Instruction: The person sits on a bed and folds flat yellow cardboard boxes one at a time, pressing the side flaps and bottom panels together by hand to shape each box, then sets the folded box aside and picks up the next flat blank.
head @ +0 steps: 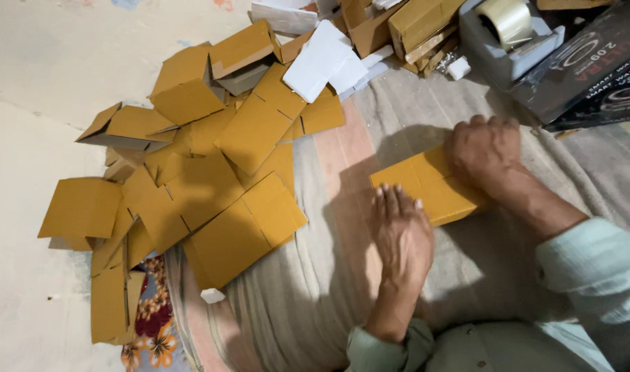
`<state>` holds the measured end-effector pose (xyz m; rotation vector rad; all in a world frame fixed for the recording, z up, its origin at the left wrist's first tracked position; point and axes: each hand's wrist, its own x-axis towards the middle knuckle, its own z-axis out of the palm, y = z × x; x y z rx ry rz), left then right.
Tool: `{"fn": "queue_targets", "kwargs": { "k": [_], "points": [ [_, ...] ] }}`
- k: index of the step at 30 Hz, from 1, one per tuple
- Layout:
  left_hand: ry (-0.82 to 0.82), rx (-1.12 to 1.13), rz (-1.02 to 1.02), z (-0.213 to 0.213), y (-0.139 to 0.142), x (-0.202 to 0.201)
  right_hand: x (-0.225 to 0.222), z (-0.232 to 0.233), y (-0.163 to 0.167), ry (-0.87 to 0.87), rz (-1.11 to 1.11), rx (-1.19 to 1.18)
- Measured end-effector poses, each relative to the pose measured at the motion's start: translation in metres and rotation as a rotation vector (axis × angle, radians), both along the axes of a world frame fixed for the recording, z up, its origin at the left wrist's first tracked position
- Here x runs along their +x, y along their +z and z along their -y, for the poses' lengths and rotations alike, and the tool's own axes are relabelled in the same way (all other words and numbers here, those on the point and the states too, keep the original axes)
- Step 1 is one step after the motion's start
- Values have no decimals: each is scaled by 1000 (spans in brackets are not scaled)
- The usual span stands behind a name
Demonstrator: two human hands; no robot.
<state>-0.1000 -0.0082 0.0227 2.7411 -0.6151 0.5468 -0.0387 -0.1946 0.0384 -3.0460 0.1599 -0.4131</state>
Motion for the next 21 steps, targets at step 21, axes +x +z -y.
{"fn": "queue_targets", "kwargs": {
  "k": [21],
  "points": [
    [175, 88, -424, 26, 3, 89, 3, 14, -23, 142, 175, 59]
  ]
}}
